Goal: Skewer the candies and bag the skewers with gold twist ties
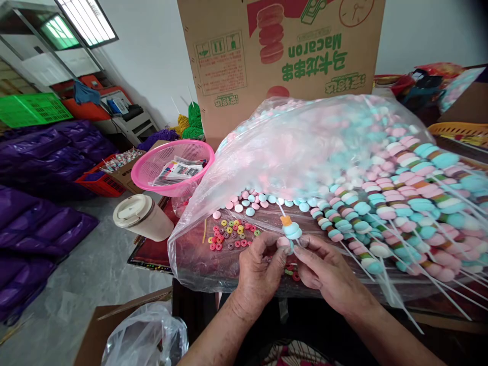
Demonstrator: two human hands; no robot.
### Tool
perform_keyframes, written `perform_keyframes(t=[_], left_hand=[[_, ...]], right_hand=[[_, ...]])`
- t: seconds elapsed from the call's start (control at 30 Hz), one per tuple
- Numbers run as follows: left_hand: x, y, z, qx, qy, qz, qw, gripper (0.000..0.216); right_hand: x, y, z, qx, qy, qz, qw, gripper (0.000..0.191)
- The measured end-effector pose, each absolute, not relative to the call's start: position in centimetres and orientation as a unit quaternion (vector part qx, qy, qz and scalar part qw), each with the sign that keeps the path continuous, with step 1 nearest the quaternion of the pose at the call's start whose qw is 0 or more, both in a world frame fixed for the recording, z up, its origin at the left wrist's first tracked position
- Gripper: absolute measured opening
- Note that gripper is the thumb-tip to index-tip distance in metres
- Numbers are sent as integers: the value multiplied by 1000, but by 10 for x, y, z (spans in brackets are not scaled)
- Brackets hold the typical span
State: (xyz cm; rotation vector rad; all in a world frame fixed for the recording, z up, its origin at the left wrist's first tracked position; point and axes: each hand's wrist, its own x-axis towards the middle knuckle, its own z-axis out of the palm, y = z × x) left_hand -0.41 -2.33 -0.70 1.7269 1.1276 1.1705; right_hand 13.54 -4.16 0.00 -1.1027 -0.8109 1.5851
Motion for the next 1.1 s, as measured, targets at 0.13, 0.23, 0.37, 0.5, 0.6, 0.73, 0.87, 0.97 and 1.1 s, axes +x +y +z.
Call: perform_keyframes(t=[0.13, 0.23, 0.37, 0.5, 0.6, 0.73, 0.87, 0.97, 1.1], left_hand=[[-8, -26, -4, 740, 406, 420, 333, 26], [-8, -26, 0, 755, 364, 439, 322, 26], [-5, -25, 4, 669, 354, 468, 456, 15], [-5, -22, 7, 495, 350, 470, 641, 20], [-4, -21, 10, 451, 355, 407, 711, 37], [-4, -19, 7, 436, 375, 397, 715, 31], [-7, -14, 3, 371, 405, 487, 679, 27], [-8, -14, 2, 409, 411, 463, 670, 23], [-6, -20, 1, 482, 383, 410, 673, 22]], right_hand=[[134, -42, 3, -438, -312, 676, 504, 35], [134, -42, 2, -443, -306, 673, 506, 35], [133, -41, 3, -477, -297, 648, 514, 36], [132, -40, 6, -475, -326, 629, 523, 28], [132, -41, 7, -463, -347, 638, 508, 24], [137, -43, 7, -469, -373, 642, 478, 29], [145, -44, 8, -521, -432, 580, 453, 29], [148, -44, 10, -552, -469, 538, 431, 32], [143, -41, 13, -523, -477, 569, 419, 32]])
